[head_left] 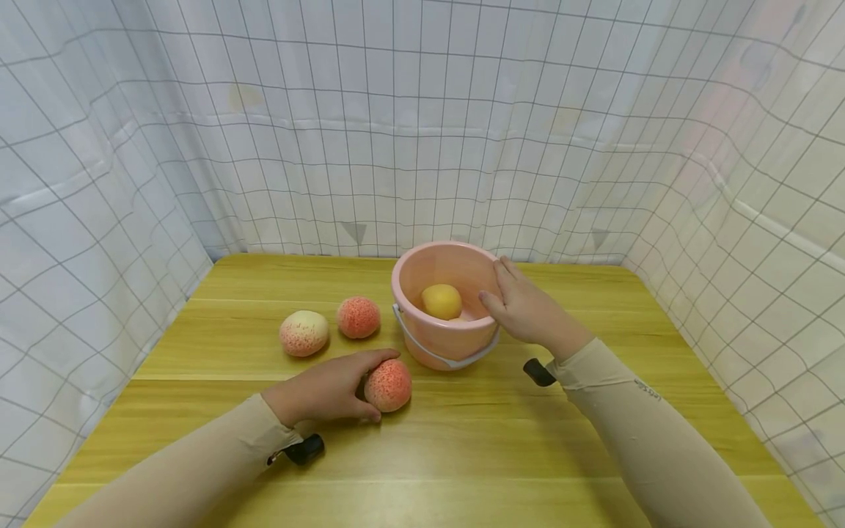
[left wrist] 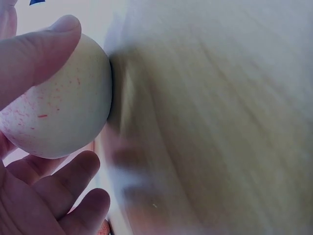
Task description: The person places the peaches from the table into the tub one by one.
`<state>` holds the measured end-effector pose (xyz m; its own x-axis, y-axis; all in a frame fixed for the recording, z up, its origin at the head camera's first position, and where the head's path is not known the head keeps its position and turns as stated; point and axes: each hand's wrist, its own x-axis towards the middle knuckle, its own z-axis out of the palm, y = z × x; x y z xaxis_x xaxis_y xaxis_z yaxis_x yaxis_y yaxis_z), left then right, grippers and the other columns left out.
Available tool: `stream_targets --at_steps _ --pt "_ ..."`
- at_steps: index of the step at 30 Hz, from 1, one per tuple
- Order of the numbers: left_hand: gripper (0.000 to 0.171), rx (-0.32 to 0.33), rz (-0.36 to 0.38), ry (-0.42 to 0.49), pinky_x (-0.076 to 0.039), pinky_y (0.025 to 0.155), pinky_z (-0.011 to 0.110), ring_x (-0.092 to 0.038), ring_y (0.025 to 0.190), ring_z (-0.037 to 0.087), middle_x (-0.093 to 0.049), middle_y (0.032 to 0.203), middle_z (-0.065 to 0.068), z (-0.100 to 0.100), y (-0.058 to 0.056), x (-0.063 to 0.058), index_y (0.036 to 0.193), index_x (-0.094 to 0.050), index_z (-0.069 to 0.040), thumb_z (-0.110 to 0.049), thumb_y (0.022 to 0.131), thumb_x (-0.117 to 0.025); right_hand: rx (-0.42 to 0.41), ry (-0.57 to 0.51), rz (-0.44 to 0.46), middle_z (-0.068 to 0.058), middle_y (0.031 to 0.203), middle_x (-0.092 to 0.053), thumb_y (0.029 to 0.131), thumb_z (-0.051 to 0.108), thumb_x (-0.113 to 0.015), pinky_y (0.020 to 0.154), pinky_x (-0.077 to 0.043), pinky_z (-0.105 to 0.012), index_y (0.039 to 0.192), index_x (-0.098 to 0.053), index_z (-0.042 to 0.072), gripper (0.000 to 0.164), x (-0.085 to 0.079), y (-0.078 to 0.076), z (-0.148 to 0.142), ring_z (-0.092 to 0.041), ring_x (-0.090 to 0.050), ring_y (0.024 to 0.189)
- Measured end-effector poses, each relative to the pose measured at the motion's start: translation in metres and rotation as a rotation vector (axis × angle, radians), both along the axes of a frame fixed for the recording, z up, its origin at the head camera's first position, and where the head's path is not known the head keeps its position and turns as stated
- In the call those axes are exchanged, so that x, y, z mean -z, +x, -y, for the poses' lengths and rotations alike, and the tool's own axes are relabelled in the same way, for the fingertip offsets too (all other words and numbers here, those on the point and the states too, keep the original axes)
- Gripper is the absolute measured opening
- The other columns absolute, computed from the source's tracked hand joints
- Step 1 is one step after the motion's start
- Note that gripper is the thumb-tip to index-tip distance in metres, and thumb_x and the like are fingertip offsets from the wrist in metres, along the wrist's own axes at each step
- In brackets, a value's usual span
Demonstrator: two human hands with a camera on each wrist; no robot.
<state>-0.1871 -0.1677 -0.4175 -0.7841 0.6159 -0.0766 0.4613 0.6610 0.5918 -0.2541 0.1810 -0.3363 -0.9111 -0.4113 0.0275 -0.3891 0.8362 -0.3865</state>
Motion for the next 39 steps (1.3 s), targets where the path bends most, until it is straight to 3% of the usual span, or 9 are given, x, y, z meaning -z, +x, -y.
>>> stream_targets --at_steps 10,39 --pt "0.092 0.016 -0.024 -0.004 -0.046 0.116 0.052 -0.058 0.135 0.023 -0.059 0.150 0.005 0.0000 -0.0014 0.0004 0.159 -0.044 -0.016 -0.031 0.082 -0.092 0.004 -0.002 0.000 -0.025 0.176 -0.003 0.111 0.046 -0.038 0.131 -0.019 -0.058 0.166 -0.006 -0.005 0.082 -0.0005 -0.0002 0.0008 -0.042 -0.011 0.163" --pt "0.089 0.030 -0.045 -0.009 -0.048 0.114 0.051 -0.060 0.131 0.019 -0.061 0.146 0.001 0.0000 -0.0008 0.0002 0.157 -0.046 -0.016 -0.032 0.081 -0.092 0.007 -0.010 0.003 -0.025 0.176 -0.003 0.111 0.048 -0.038 0.130 -0.021 -0.058 0.166 -0.006 -0.005 0.083 -0.0006 -0.0003 0.0010 -0.043 -0.013 0.163"
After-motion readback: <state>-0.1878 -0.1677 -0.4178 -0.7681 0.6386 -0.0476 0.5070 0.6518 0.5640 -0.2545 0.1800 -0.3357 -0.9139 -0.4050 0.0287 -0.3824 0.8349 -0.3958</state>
